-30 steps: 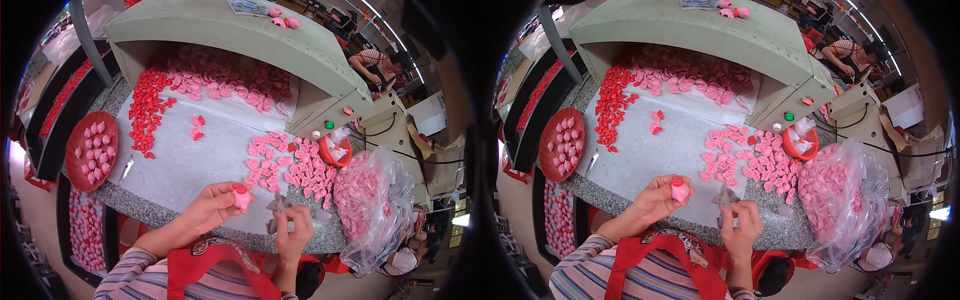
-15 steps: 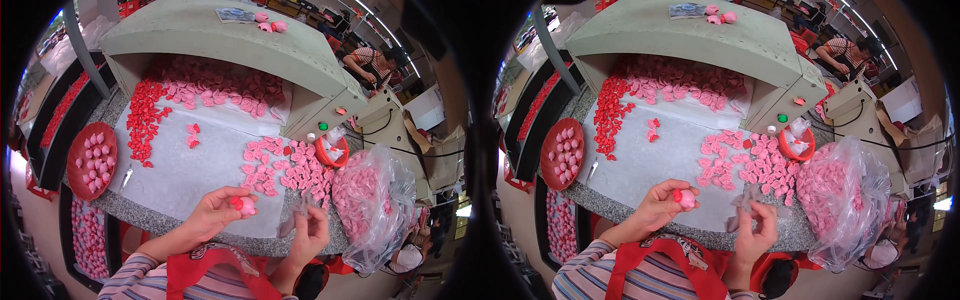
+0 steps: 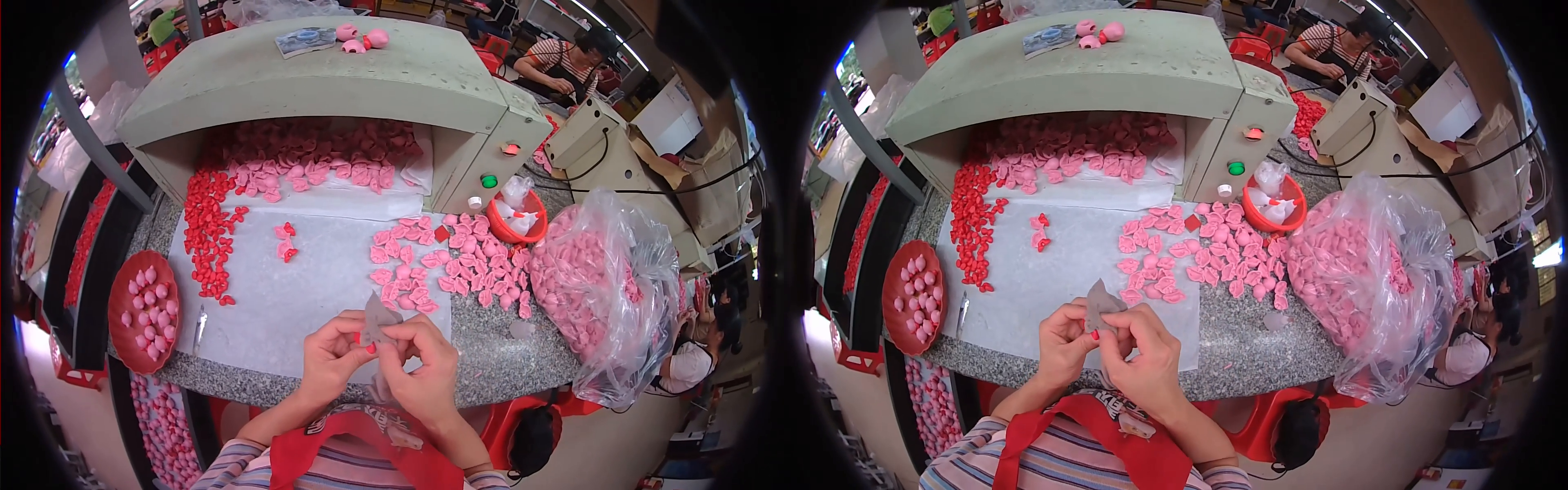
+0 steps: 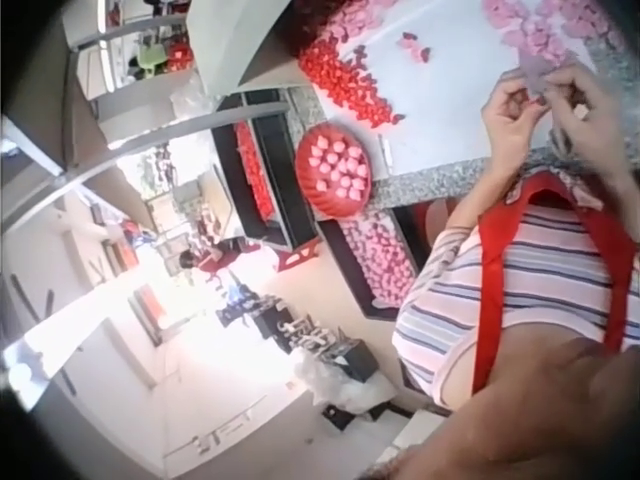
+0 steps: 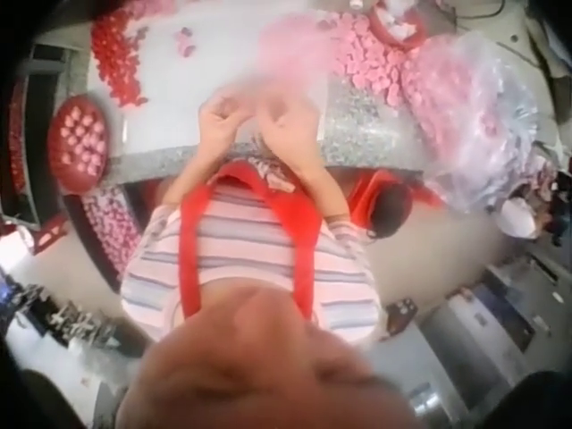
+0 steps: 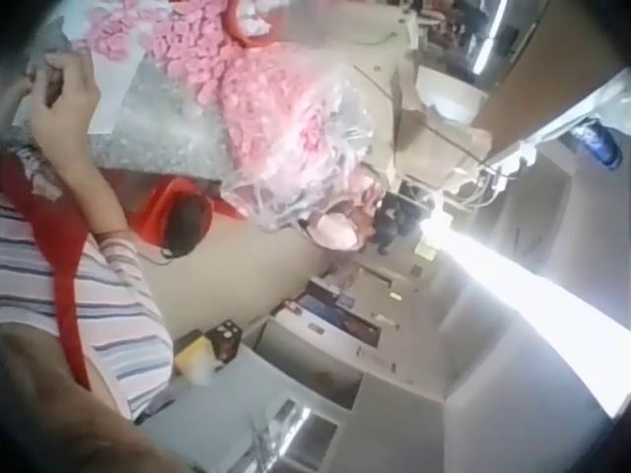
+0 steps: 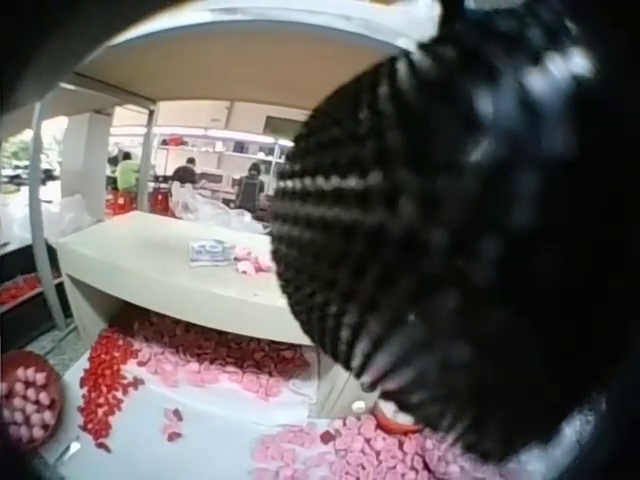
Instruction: Assembling small pink toy components by applying adhesive and joining parts at a factory workbench.
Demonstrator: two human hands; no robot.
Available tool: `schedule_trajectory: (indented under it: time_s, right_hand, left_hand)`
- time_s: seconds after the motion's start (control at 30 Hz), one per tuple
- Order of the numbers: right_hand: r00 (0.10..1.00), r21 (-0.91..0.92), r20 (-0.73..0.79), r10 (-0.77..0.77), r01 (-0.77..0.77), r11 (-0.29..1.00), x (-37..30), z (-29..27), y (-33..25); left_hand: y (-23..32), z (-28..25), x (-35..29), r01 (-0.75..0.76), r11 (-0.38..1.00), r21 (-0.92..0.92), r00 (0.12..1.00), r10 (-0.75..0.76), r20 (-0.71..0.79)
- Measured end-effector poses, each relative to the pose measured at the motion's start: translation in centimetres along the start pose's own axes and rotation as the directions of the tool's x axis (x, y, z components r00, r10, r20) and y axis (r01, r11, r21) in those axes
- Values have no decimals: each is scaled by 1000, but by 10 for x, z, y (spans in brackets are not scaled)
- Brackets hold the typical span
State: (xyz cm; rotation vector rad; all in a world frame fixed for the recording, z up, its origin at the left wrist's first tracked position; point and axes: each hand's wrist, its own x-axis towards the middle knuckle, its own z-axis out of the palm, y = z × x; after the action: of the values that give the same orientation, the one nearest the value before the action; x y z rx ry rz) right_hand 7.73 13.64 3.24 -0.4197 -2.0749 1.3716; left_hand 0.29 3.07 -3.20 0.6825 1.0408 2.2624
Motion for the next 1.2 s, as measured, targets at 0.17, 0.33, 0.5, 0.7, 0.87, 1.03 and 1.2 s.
schedule_trajectory:
  time_s: [0.17, 0.33, 0.5, 0.7, 0.87, 1.03, 1.2]
  right_hand:
    - [977, -219, -214, 8, -56, 974, 8, -15, 23]
    - [986, -724, -125, -108, -16, 689, 1, -62, 44]
    - [990, -42, 120, -75, 80, 996, -13, -33, 15]
    - [977, 515, 212, -37, -79, 853, -12, 2, 13]
    - [945, 403, 308, -106, -29, 915, -7, 6, 15]
    - [943, 272, 218, -253, 190, 943, -12, 12, 22]
    - [950, 288, 163, -265, 211, 934, -16, 18, 25]
  left_hand:
    - [10, 9, -4, 12, 1000, 15, 997, -14, 73]
    - [12, 14, 6, 40, 996, -75, 998, -37, 41]
    - [8, 18, 3, -10, 999, -35, 984, 16, 177]
    - [18, 19, -5, -97, 974, 205, 977, 54, 205]
    - [22, 14, -7, -174, 943, 282, 967, 109, 232]
    - [23, 16, -11, -196, 912, 360, 974, 138, 180]
    - [23, 12, -13, -270, 835, 479, 961, 199, 193]
